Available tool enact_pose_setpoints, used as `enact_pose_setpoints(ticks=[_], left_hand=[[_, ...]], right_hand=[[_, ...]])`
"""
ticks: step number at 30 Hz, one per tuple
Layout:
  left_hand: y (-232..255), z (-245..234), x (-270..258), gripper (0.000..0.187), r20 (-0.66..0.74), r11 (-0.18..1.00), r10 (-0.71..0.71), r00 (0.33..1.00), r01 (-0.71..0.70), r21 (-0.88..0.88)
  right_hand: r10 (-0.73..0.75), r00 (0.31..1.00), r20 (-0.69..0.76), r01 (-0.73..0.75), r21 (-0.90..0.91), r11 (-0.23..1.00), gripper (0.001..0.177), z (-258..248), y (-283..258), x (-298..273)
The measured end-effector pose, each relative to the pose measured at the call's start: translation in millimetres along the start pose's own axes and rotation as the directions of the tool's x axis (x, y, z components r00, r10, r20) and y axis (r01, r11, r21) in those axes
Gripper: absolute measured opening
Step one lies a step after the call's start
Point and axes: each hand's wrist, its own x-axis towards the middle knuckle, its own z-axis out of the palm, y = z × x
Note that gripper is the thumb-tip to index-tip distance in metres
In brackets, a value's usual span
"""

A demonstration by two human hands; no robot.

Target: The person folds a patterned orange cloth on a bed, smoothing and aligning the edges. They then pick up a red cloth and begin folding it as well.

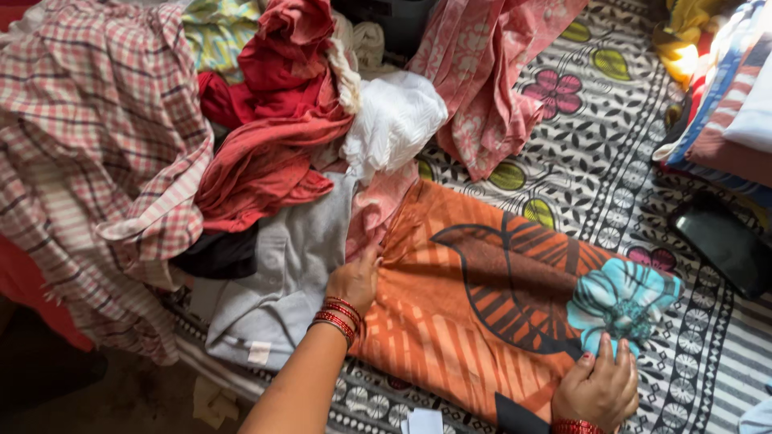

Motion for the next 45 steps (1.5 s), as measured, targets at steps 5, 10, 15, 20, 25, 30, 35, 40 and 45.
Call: enact_pose_setpoints(ticks=[5,10,15,20,25,30,35,40,45], left_hand=[[5.2,-19.6,-49.0,0.032,-0.107,0.955,-0.173,0.979,0.139,-0.263],[15.9,-30.4,-120.0,0.017,0.003,0.830,-0.447,0.894,0.417,-0.370],[31.6,-32.1,-137.0,0.019,-0.087,0.888,-0.393,0.916,0.353,-0.294],[40.5,-41.8,-140.9,0.012,-0.131,0.983,-0.172,0.976,0.161,-0.089],[34.5,-45.5,-138.8,0.009,-0.226,0.986,-0.112,0.968,0.081,-0.144],[27.8,-40.3,-138.8,0.012,-0.076,0.887,-0.312,0.947,0.261,-0.382],[-4.1,-54.3,-116.8,0.019,-0.204,0.962,0.202,0.958,-0.233,-0.140],[-14.9,-58.9,-120.5,0.044,-0.084,0.967,0.197,0.977,-0.208,-0.147],[-9.7,-55.5,-148.0,0.071,0.204,0.993,-0.073,0.976,0.090,-0.072]], right_hand=[[-0.018,0.998,0.058,0.014,0.056,0.998,0.037,-8.9,2.1,3.5],[-0.032,0.995,0.098,0.008,0.240,0.971,0.035,-18.8,26.3,-8.4],[0.087,0.996,-0.017,-0.082,0.216,0.973,0.034,-24.8,70.9,-68.5],[0.423,0.906,-0.028,-0.385,0.361,0.849,0.039,0.5,93.2,-117.0],[0.503,0.857,-0.109,-0.447,0.327,0.833,0.030,9.4,91.3,-129.9],[0.488,0.869,-0.081,-0.461,0.224,0.859,0.015,-11.2,101.5,-111.4],[0.498,0.864,-0.077,-0.412,0.461,0.786,0.017,-21.8,107.9,-104.7],[0.475,0.879,0.051,-0.450,0.422,0.787,0.020,-19.7,108.5,-124.7],[0.385,0.899,0.209,-0.431,0.582,0.690,0.023,-18.6,123.6,-129.7]])
